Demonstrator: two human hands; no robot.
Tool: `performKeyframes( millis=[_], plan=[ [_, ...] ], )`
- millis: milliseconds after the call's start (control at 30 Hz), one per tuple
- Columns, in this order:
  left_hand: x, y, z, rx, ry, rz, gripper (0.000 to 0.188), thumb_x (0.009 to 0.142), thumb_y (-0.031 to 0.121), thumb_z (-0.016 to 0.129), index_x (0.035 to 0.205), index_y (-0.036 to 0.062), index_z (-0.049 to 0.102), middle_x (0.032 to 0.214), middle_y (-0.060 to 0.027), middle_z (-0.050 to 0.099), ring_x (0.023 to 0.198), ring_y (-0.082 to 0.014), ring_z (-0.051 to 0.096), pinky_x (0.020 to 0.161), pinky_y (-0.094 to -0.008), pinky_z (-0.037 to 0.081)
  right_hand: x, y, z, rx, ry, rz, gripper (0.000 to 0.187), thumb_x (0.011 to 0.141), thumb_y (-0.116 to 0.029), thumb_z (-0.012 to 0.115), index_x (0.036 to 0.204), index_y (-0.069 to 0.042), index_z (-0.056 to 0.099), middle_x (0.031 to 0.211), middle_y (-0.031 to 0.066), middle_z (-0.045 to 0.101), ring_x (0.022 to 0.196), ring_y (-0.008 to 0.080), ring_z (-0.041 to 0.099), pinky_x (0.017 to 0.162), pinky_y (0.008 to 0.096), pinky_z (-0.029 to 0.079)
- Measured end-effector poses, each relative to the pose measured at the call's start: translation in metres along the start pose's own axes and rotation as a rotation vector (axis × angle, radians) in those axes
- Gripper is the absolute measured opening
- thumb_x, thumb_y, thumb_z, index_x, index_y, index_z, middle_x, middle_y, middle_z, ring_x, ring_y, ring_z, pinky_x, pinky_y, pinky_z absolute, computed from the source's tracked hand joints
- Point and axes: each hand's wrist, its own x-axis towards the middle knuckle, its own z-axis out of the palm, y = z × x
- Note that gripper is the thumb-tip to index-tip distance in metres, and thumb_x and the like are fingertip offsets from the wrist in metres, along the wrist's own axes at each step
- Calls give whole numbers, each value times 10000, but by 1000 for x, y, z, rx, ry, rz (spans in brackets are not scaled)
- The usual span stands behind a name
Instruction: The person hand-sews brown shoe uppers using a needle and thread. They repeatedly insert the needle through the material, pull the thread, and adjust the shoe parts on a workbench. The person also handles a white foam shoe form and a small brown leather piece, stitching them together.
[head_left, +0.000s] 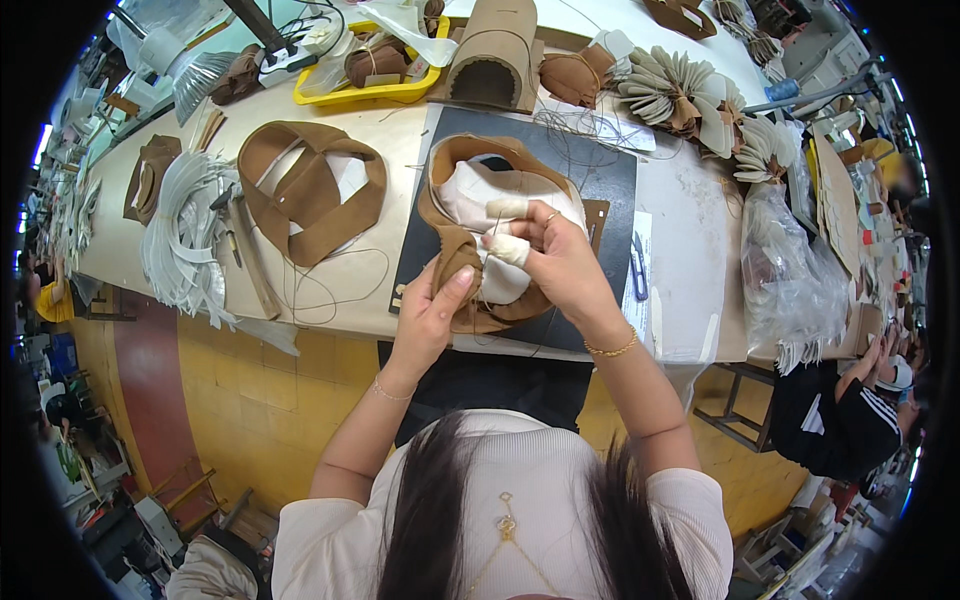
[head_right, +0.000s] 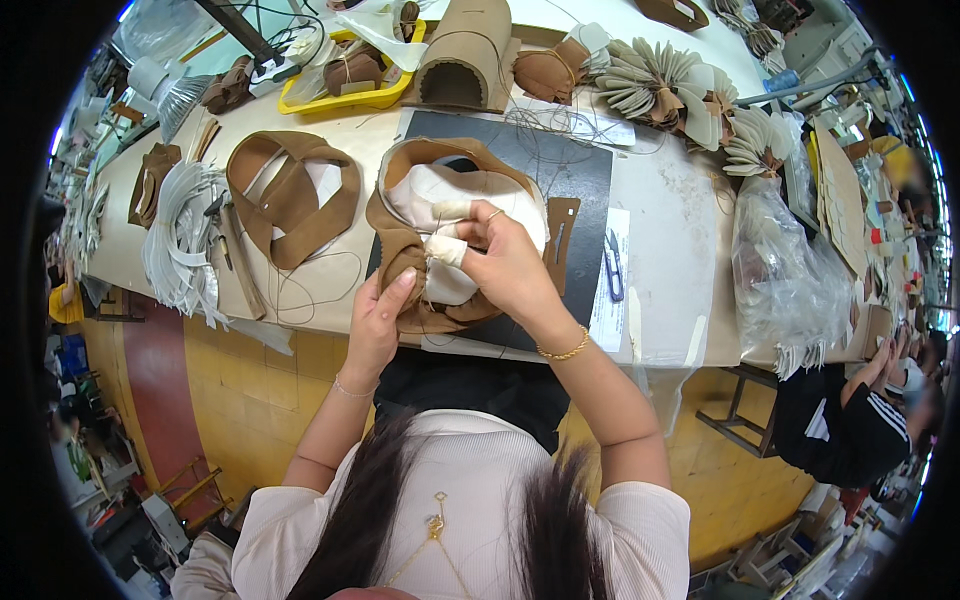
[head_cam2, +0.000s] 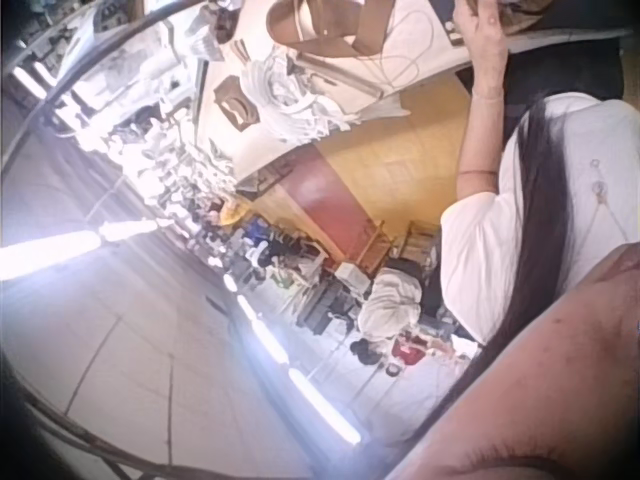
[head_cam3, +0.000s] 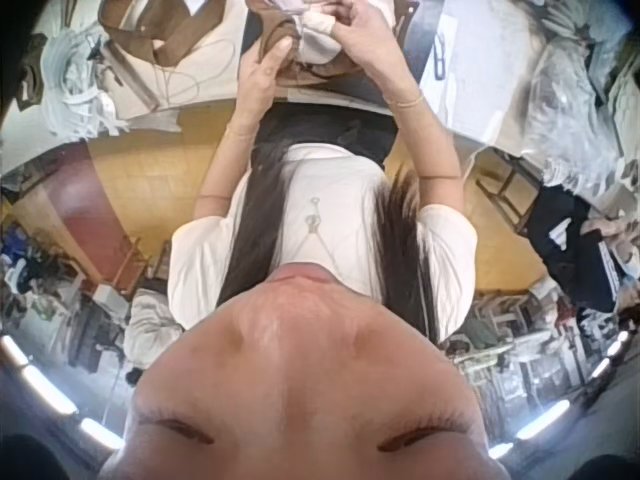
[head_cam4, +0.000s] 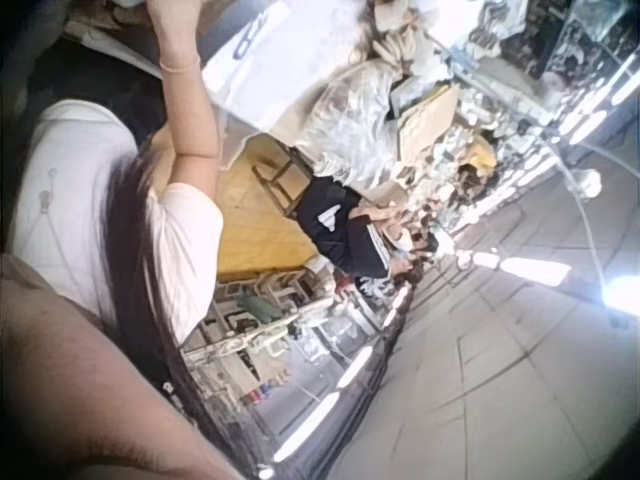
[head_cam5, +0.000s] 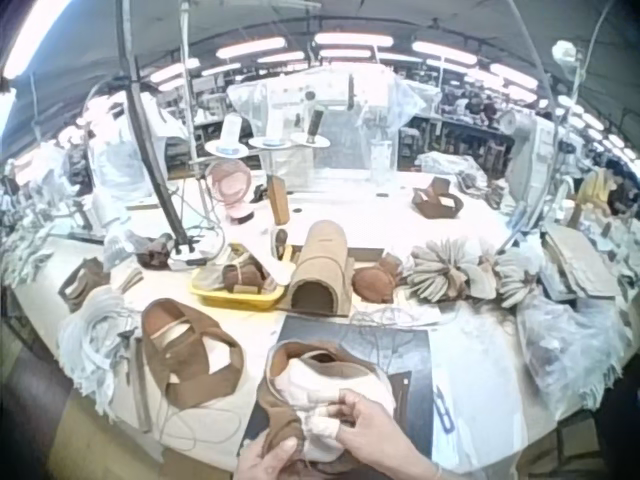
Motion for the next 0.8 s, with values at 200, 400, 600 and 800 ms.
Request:
performKeyframes(
  millis=[200,400,600,800],
  plan=[
    [2,-5,4,-30,21,10,375,975,292,539,1138,-43,579,1015,-35,618,898,-73,548,822,-230,447,9,-6,13,175,-17,-20,145,876,-81,639,984,-47,549,880,5,607,822,85,582,781,243,471],
    [-9,-17,-4,-22,90,-51,374,975,297,537,1125,-43,580,1013,-31,620,900,-72,550,824,-227,446,73,-34,-57,357,436,-278,83,952,-78,510,982,-82,433,775,47,538,688,145,567,724,339,529],
    [-7,-28,-21,-127,79,-99,356,972,297,543,1111,-29,576,1017,-29,615,913,-78,550,833,-236,443,121,-25,-89,456,291,-66,123,938,-38,482,1022,-109,425,782,43,491,568,98,472,479,248,423],
    [-11,-35,-22,-146,116,-137,362,970,268,547,1170,-33,554,1092,-58,616,988,-103,560,893,-259,436,141,-13,-76,377,305,-15,99,948,-84,522,1014,-128,463,772,20,471,526,67,381,438,223,332]
  ],
)
